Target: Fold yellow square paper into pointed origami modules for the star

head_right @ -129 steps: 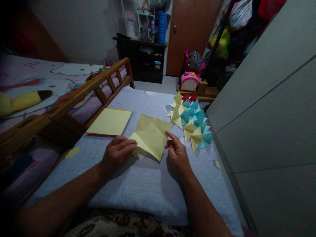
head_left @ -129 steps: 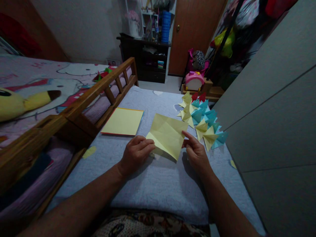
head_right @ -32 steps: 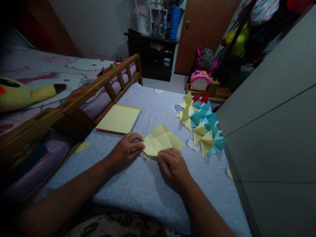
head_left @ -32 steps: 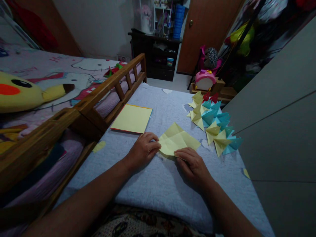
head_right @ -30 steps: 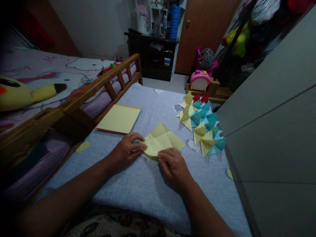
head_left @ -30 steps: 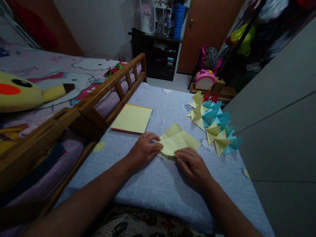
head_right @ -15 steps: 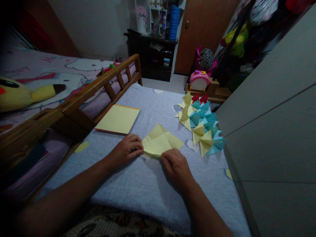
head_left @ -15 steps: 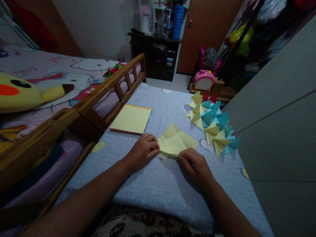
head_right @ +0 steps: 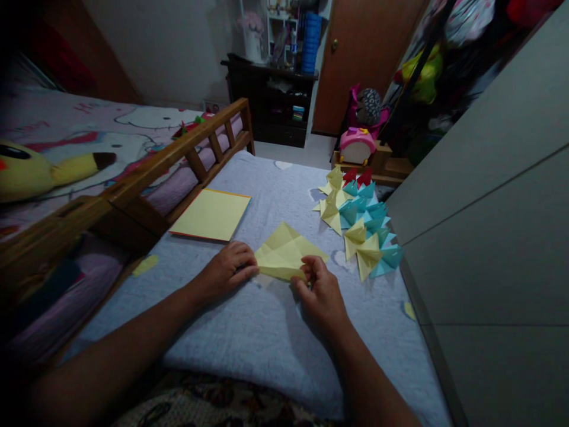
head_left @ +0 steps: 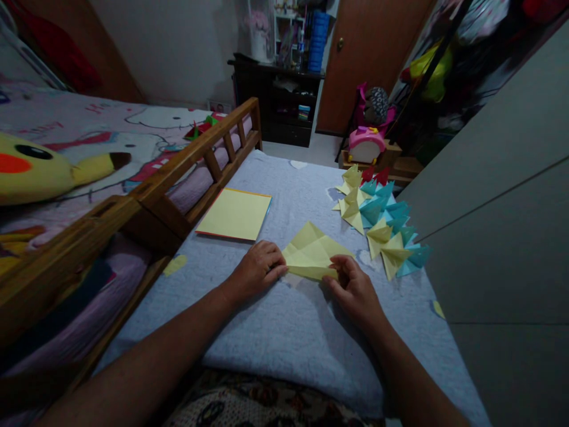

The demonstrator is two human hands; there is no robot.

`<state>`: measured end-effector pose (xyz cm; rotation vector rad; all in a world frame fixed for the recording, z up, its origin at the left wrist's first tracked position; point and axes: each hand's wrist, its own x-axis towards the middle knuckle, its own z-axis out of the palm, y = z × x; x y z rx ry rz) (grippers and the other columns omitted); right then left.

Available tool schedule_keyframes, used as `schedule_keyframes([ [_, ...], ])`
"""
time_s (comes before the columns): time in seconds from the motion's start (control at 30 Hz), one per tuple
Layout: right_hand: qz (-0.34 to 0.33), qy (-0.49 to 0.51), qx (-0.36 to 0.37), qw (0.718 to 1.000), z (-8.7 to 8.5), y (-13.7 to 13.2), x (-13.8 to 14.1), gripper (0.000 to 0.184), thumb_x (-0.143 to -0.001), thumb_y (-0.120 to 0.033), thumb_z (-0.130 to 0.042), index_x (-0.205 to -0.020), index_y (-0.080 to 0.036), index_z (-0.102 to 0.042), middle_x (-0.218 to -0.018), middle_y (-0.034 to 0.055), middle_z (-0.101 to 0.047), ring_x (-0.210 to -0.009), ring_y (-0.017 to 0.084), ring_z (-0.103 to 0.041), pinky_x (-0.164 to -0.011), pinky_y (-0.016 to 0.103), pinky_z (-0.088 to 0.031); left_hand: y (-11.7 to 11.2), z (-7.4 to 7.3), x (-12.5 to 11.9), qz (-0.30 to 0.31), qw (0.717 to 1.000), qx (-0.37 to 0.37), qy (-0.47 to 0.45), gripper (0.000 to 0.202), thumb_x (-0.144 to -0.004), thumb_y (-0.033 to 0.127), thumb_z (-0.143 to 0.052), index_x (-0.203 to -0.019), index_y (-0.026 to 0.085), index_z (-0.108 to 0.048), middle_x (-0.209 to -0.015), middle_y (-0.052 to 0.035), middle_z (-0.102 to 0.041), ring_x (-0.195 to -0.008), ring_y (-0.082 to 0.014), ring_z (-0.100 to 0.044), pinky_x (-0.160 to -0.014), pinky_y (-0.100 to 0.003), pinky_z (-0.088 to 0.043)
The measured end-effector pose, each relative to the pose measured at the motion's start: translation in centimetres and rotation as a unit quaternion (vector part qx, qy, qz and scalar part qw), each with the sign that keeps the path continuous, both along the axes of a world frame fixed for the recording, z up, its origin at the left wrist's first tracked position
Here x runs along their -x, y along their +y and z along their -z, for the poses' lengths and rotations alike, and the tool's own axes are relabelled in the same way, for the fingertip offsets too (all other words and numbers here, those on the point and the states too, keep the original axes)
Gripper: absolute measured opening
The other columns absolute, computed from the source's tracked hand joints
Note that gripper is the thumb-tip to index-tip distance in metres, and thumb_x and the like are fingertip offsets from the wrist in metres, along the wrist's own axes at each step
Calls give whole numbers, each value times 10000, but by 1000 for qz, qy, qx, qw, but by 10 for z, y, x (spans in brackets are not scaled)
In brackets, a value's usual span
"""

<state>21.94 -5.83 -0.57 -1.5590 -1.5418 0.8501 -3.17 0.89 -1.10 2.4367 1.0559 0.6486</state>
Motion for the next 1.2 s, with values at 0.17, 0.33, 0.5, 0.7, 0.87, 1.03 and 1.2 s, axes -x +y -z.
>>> schedule_keyframes([
  [0.17,4,-59,10,998,-5,3,3,228,-852,-392,-582,-712,-214,-549,-604,-31,-523,-558,138,-470,-530,266,-347,0,-1,-2,-13,1000,-6,1,139,-921,247,-614,-797,187,-617,-858,-45,-618,-897,-236,-556,-835,-397,-457],
  [0.33,47,-63,-5,997,-5,6,7,190,-835,-381,-581,-742,-235,-503,-583,-51,-495,-531,140,-459,-523,268,-328,0,2,-1,-43,999,-14,7,161,-912,270,-627,-773,192,-604,-852,-38,-596,-877,-234,-542,-829,-398,-454],
  [0.5,82,-52,7,995,-5,8,10,289,-797,-341,-586,-1035,-210,-485,-584,-78,-522,-526,163,-520,-550,272,-378,0,4,-1,-62,998,-19,15,182,-929,288,-621,-777,191,-596,-862,-38,-590,-887,-235,-534,-823,-394,-449],
  [0.7,97,-49,14,994,-4,11,10,360,-795,-342,-574,-1101,-194,-456,-615,-66,-569,-537,167,-553,-564,272,-396,-1,3,-3,-74,997,-19,31,203,-923,281,-640,-755,189,-574,-851,-40,-579,-880,-241,-528,-817,-395,-443],
  [0.87,74,-62,5,995,-6,10,11,252,-811,-321,-548,-1035,-208,-519,-610,-63,-553,-526,155,-536,-552,265,-388,-3,3,-3,-84,995,-26,37,195,-934,271,-618,-762,195,-568,-862,-40,-580,-892,-238,-526,-831,-392,-444],
  [1.03,76,-51,-2,996,-3,9,7,318,-802,-312,-560,-1096,-195,-525,-657,-43,-572,-580,166,-570,-576,275,-424,-4,3,-3,-84,995,-32,40,188,-940,263,-611,-771,190,-573,-871,-48,-582,-884,-246,-524,-829,-410,-440],
  [1.2,75,18,8,997,3,9,1,431,-796,-302,-554,-1200,-171,-482,-812,20,-652,-669,179,-624,-630,300,-486,-4,4,-3,-82,995,-30,44,185,-929,260,-631,-767,187,-578,-862,-46,-580,-892,-251,-526,-831,-409,-438],
])
